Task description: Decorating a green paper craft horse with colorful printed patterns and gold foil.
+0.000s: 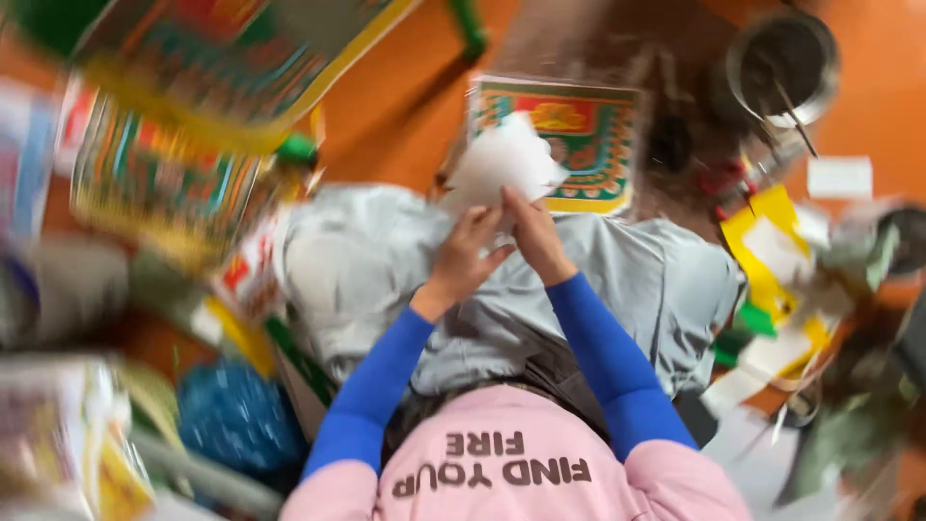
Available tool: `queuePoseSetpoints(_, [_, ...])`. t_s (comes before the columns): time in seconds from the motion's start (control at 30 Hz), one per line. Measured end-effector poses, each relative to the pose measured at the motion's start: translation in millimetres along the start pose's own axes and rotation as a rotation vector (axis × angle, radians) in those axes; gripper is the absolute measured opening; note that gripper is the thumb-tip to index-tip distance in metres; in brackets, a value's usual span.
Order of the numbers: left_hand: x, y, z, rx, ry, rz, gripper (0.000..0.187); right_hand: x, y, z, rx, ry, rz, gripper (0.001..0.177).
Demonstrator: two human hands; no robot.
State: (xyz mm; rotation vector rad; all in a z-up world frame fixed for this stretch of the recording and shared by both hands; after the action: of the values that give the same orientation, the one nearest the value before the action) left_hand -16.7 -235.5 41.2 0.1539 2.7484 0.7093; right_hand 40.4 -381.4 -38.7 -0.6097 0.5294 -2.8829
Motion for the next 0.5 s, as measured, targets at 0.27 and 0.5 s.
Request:
queuePoseSetpoints(0.27, [-23.1,-42.2,195.6,0.682,0.501,0.263,0.033,-35.4,42.3,-9.3,0.531,-0.135,0.178,0.042])
queuePoseSetpoints(0.5, [-20.8,-80.1,219.6,0.848,0.75,0.199,0.03,-72.7,185.7,171.0,1.216,0.493,-0.275,0.04])
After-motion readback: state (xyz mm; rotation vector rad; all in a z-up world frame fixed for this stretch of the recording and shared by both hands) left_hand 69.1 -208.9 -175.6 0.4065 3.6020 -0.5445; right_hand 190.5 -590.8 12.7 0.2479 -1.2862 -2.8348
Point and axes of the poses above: each hand's wrist, its own x-axis away from the middle knuckle, its own y-axis out of the back of the hand, z = x × y, the point moved 5 cm from there along -x, towards the middle knuckle, and after that the axes turned 2 degrees about z, right-handed, at the moved point
